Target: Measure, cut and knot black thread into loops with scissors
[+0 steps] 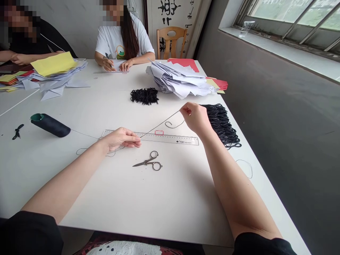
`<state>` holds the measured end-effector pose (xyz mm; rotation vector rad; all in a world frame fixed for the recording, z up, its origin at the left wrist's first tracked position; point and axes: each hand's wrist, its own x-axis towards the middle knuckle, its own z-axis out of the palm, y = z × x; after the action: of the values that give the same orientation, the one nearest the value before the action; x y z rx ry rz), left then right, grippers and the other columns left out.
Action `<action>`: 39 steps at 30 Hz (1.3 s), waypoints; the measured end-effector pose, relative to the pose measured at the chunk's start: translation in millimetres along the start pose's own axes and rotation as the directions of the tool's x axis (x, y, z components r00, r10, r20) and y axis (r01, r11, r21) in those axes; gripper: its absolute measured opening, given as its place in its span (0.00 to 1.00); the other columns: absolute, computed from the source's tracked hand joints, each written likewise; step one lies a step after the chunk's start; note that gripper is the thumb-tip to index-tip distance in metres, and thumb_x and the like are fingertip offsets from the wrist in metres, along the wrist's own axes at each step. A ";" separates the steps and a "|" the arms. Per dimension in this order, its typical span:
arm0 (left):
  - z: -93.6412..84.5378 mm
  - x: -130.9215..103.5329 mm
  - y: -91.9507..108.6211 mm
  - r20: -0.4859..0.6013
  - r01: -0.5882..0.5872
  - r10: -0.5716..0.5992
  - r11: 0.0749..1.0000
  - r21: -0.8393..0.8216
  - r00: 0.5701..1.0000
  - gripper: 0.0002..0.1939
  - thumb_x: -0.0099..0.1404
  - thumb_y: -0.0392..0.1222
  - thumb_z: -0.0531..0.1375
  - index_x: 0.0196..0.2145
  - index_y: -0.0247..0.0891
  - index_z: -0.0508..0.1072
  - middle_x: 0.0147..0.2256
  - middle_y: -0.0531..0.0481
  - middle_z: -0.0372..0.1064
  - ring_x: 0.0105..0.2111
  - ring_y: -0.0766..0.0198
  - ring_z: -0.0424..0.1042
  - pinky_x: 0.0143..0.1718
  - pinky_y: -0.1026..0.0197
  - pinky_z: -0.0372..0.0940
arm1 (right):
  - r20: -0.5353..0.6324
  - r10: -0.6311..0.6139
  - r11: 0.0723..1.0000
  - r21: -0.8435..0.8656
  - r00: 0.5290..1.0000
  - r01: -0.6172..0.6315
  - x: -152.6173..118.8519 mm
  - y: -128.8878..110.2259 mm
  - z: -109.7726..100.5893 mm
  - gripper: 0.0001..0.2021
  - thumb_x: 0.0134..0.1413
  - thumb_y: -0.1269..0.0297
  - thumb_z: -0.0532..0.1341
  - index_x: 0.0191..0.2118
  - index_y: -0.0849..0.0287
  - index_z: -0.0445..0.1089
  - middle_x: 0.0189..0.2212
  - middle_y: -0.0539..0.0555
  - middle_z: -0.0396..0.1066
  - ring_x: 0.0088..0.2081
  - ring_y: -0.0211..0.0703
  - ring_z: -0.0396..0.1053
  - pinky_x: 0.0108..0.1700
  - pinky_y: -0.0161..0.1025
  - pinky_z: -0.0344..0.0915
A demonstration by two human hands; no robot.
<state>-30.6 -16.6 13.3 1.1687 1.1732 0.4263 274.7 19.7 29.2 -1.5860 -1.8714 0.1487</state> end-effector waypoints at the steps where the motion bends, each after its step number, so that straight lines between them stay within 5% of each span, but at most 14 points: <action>1: -0.2 0.6 -0.7 0.003 0.007 -0.007 1.000 -0.010 1.000 0.16 0.48 0.50 0.72 0.29 0.34 0.79 0.36 0.41 0.78 0.39 0.58 0.76 0.42 0.62 0.70 | 0.008 -0.041 0.995 -0.085 0.999 0.042 -1.5 -0.4 -0.1 0.06 0.52 0.66 0.58 0.33 0.59 0.71 0.33 0.58 0.72 0.28 0.42 0.65 0.31 0.42 0.62; 4: -0.4 3.0 -2.6 0.016 0.044 -0.043 0.998 -0.039 0.999 0.16 0.47 0.48 0.72 0.30 0.34 0.79 0.36 0.42 0.78 0.40 0.58 0.76 0.43 0.62 0.70 | 0.063 -0.150 0.945 -0.284 0.987 0.162 -12.7 -19.5 -9.3 0.12 0.53 0.67 0.58 0.44 0.62 0.70 0.46 0.64 0.68 0.28 0.41 0.65 0.27 0.40 0.58; 7: -0.1 4.6 -2.6 0.031 0.065 -0.064 0.997 -0.049 0.997 0.16 0.47 0.48 0.73 0.30 0.34 0.79 0.35 0.42 0.77 0.39 0.59 0.76 0.43 0.62 0.70 | 0.285 -0.243 0.934 -0.189 0.927 0.303 -36.1 -59.9 -23.5 0.09 0.58 0.70 0.54 0.42 0.61 0.69 0.42 0.60 0.70 0.27 0.38 0.66 0.28 0.38 0.59; 10: 0.9 4.4 -0.6 0.036 0.069 -0.067 0.997 -0.044 0.997 0.16 0.46 0.48 0.73 0.29 0.34 0.79 0.34 0.43 0.77 0.38 0.59 0.76 0.44 0.61 0.70 | 0.641 -0.307 0.884 -0.081 0.704 0.460 -67.9 -94.4 -25.8 0.09 0.59 0.74 0.54 0.43 0.60 0.68 0.40 0.56 0.70 0.26 0.37 0.66 0.26 0.36 0.55; 13: 1.6 3.7 1.5 0.031 0.082 -0.081 0.996 -0.028 0.996 0.17 0.46 0.49 0.73 0.29 0.34 0.79 0.34 0.43 0.77 0.38 0.59 0.76 0.44 0.60 0.69 | 0.776 -0.310 0.788 -0.114 0.550 0.604 -95.3 -106.3 -12.9 0.11 0.57 0.79 0.52 0.43 0.62 0.66 0.38 0.56 0.68 0.27 0.38 0.66 0.26 0.38 0.52; 16: 0.9 4.1 2.0 0.040 0.088 -0.087 0.996 -0.013 0.995 0.17 0.46 0.50 0.73 0.29 0.34 0.80 0.35 0.42 0.77 0.38 0.59 0.76 0.42 0.61 0.69 | 0.786 -0.316 0.725 -0.161 0.531 0.669 -109.4 -103.8 3.1 0.14 0.53 0.83 0.50 0.40 0.62 0.65 0.36 0.56 0.66 0.26 0.39 0.65 0.26 0.39 0.51; 20: -2.0 6.3 0.0 0.057 0.093 -0.091 0.995 -0.027 0.994 0.18 0.47 0.50 0.72 0.30 0.34 0.80 0.36 0.42 0.77 0.39 0.59 0.76 0.42 0.62 0.68 | 0.737 -0.353 0.720 -0.179 0.576 0.670 -111.8 -101.1 13.4 0.12 0.52 0.82 0.51 0.38 0.62 0.65 0.35 0.57 0.64 0.26 0.39 0.63 0.25 0.39 0.48; 23: -4.0 7.9 -1.8 0.065 0.103 -0.100 0.994 -0.047 0.993 0.18 0.46 0.50 0.73 0.31 0.34 0.80 0.36 0.41 0.77 0.39 0.59 0.76 0.41 0.62 0.68 | 0.684 -0.338 0.834 -0.102 0.647 0.543 -109.1 -104.0 13.5 0.07 0.54 0.76 0.53 0.37 0.61 0.66 0.36 0.56 0.66 0.27 0.39 0.63 0.26 0.38 0.48; 27: -4.2 8.2 -2.8 0.058 0.087 -0.085 0.996 -0.033 0.995 0.17 0.46 0.50 0.72 0.30 0.34 0.80 0.36 0.41 0.77 0.38 0.58 0.76 0.41 0.61 0.68 | 0.682 -0.224 0.972 0.208 0.696 0.108 -104.6 -107.5 14.7 0.02 0.53 0.71 0.57 0.34 0.58 0.63 0.27 0.49 0.65 0.25 0.34 0.59 0.28 0.34 0.52; 33: -0.8 5.9 0.1 0.058 0.084 -0.084 0.996 -0.009 0.995 0.17 0.46 0.50 0.72 0.29 0.34 0.80 0.33 0.41 0.77 0.37 0.58 0.76 0.40 0.61 0.68 | 0.824 -0.187 0.802 0.442 0.534 -0.401 -100.6 -103.4 24.4 0.22 0.56 0.45 0.57 0.24 0.58 0.55 0.20 0.46 0.59 0.23 0.33 0.53 0.27 0.35 0.52; 39: -0.3 7.3 0.9 0.070 0.092 -0.092 0.996 0.006 0.993 0.15 0.48 0.48 0.71 0.28 0.34 0.80 0.33 0.42 0.77 0.37 0.59 0.75 0.41 0.61 0.69 | 0.887 -0.131 0.797 0.360 0.443 -0.485 -100.8 -103.6 30.6 0.27 0.54 0.39 0.56 0.20 0.58 0.55 0.17 0.47 0.63 0.20 0.33 0.53 0.26 0.35 0.52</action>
<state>-27.7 -10.4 10.5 1.1189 1.1623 0.3113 175.0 -88.5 14.9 -1.3037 -1.9807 1.8345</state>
